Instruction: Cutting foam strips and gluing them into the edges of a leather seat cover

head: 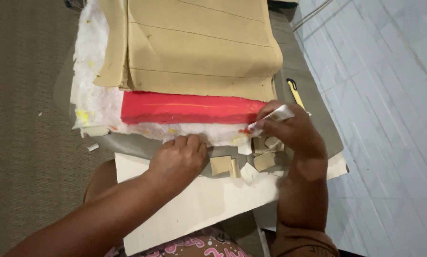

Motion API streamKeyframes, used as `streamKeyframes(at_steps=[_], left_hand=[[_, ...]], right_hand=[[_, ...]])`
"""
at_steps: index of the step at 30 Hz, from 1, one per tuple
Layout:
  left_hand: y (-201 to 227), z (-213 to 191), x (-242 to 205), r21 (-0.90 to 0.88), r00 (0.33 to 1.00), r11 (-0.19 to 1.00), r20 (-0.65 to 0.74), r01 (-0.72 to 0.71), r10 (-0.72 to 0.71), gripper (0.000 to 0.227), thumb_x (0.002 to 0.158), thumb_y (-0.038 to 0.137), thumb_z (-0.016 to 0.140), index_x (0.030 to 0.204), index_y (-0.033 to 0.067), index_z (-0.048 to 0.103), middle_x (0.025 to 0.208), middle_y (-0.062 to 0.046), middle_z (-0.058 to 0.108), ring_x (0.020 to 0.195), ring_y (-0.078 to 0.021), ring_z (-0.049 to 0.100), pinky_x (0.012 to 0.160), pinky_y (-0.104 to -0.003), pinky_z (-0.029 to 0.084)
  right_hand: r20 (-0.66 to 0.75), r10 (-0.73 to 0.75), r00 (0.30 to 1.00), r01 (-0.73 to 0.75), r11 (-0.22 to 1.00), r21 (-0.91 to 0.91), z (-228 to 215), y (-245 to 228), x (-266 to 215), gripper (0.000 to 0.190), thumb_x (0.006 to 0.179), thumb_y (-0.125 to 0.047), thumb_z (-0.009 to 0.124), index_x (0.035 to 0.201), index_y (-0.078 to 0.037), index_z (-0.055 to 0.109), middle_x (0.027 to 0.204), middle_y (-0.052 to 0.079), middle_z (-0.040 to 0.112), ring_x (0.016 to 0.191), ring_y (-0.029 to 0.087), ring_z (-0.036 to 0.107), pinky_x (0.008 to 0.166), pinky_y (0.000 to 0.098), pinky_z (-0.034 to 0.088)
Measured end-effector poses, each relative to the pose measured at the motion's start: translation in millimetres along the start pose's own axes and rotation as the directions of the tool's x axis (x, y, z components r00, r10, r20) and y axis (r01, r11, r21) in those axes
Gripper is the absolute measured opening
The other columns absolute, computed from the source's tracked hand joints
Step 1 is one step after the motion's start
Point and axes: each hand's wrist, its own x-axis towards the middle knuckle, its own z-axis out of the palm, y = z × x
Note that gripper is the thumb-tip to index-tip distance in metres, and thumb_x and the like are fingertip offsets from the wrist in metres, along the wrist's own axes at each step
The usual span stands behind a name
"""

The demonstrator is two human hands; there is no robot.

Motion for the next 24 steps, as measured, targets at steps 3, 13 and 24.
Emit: streamKeyframes(at_steps=[3, 13, 24], left_hand=[[-7.9, -16.1, 12.6, 0.022, 0.999, 1.0, -0.049, 0.022, -0.021, 0.012, 0.091, 0.013, 0.061, 0.08, 0.0121, 0.066, 0.077, -0.009, 0.06, 0.067, -0.029, 0.067, 0.053, -0.036, 0.05], [-40.5, 6.9, 40.4, -0.171, 0.964, 0.98, -0.229, 0.099, -0.137, 0.018, 0.101, 0.021, 0.058, 0.088, 0.0085, 0.063, 0.089, -0.011, 0.061, 0.086, -0.0326, 0.066, 0.077, -0.044, 0.052], [-37.1, 27.3, 66.9, -0.073, 0.984, 0.992, -0.139, 0.102, -0.111, 0.024, 0.076, 0.034, 0.073, 0.089, 0.0128, 0.072, 0.083, -0.007, 0.058, 0.081, -0.0303, 0.061, 0.068, -0.043, 0.045]], right_hand=[[-0.127, -0.097, 0.987, 0.128, 0.957, 0.261, 9.1, 26.0, 2.7, 0.009, 0.094, -0.015, 0.063, 0.091, -0.006, 0.062, 0.103, 0.017, 0.071, 0.094, 0.024, 0.066, 0.084, 0.0362, 0.05], [-0.009, -0.347, 0.938, 0.244, 0.677, -0.694, 52.0, 1.4, 17.6, 0.04, 0.076, -0.028, 0.091, 0.11, -0.015, 0.074, 0.099, 0.008, 0.064, 0.083, 0.026, 0.07, 0.069, 0.0343, 0.058], [-0.112, -0.387, 0.915, 0.281, 0.813, -0.51, 51.3, 26.2, 39.1, 0.012, 0.089, -0.018, 0.084, 0.096, -0.013, 0.076, 0.077, 0.006, 0.066, 0.07, 0.027, 0.069, 0.066, 0.0327, 0.055]])
